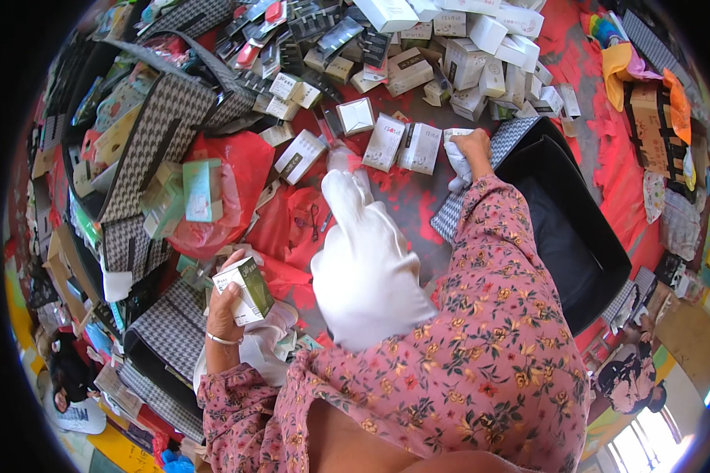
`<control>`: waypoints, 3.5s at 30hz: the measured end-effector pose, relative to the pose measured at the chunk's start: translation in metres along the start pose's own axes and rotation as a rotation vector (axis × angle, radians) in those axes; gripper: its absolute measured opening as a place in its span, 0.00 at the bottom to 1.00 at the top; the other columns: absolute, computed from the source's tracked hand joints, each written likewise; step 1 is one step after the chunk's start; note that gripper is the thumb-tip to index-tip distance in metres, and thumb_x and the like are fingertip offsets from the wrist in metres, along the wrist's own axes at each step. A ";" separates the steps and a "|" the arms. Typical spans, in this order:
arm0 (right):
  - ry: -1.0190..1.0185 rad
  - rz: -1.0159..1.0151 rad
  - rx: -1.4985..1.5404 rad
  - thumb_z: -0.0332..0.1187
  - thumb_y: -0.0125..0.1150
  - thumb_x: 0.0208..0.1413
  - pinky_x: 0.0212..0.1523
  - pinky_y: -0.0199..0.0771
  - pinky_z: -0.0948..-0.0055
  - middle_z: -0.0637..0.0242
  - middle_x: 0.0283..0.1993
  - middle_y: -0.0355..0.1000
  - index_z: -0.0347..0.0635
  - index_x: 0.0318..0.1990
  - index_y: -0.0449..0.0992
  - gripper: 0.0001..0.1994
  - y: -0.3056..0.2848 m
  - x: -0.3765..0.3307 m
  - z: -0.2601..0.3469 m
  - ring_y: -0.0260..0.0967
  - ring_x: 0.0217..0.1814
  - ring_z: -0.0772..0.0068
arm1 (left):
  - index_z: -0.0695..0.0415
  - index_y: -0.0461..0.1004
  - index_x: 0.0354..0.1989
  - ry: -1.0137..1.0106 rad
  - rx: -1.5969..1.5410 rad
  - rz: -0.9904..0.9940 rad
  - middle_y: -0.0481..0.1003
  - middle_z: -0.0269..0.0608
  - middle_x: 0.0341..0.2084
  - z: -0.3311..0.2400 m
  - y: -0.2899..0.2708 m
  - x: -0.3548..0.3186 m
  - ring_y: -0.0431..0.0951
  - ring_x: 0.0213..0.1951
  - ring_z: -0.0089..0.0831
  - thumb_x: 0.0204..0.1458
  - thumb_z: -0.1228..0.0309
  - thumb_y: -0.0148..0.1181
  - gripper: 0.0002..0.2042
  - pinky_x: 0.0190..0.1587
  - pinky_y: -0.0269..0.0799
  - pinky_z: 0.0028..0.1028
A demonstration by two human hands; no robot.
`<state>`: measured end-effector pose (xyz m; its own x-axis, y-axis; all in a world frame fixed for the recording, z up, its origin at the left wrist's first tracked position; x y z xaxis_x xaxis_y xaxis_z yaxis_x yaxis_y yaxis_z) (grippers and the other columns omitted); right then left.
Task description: The person wipes small boxes with a cloth and places them into larger storage bins while sitting on a floor surrounded by various product containers and packaging materials.
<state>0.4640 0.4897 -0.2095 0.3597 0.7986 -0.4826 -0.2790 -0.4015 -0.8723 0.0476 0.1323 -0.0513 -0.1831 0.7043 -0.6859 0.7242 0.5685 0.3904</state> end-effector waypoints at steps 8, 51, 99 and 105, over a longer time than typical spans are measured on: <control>-0.717 0.199 0.172 0.42 0.67 0.29 0.40 0.68 0.64 0.49 0.39 0.72 0.32 0.40 0.72 0.28 -0.011 -0.153 0.136 0.70 0.42 0.55 | 0.55 0.54 0.58 0.278 -0.167 -0.013 0.71 0.37 0.38 0.039 -0.122 -0.042 0.73 0.37 0.28 0.38 0.62 0.64 0.37 0.37 0.72 0.28; -1.431 -0.187 -0.448 0.47 0.64 0.31 0.47 0.67 0.60 0.46 0.44 0.68 0.33 0.42 0.65 0.32 0.083 -0.473 0.347 0.67 0.48 0.50 | 0.59 0.65 0.41 0.599 -0.688 -0.630 0.73 0.42 0.34 0.021 -0.263 -0.077 0.76 0.36 0.36 0.46 0.74 0.57 0.13 0.36 0.74 0.38; -1.697 0.230 0.694 0.38 0.63 0.44 0.24 0.64 0.76 0.65 0.17 0.69 0.34 0.22 0.73 0.13 0.066 -0.616 0.314 0.63 0.20 0.78 | 0.53 0.60 0.48 0.640 -0.403 -0.076 0.71 0.35 0.36 -0.010 -0.136 -0.077 0.73 0.37 0.25 0.55 0.60 0.46 0.16 0.38 0.71 0.28; -1.173 0.659 0.971 0.34 0.62 0.47 0.25 0.65 0.77 0.66 0.21 0.70 0.36 0.22 0.73 0.10 0.093 -0.538 0.349 0.66 0.23 0.77 | 0.55 0.63 0.48 0.658 -0.532 0.051 0.72 0.36 0.37 -0.016 -0.143 -0.073 0.73 0.39 0.26 0.53 0.59 0.49 0.17 0.43 0.70 0.30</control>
<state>-0.0660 0.1793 -0.0042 -0.7349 0.6781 -0.0143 -0.6781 -0.7342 0.0328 -0.0532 0.0067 -0.0471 -0.6278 0.7446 -0.2267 0.3627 0.5376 0.7612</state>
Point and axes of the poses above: each hand's wrist, its own x-axis towards the middle knuckle, its own y-axis out of the palm, z = x × y, the point moved 9 cm from there along x, towards the middle knuckle
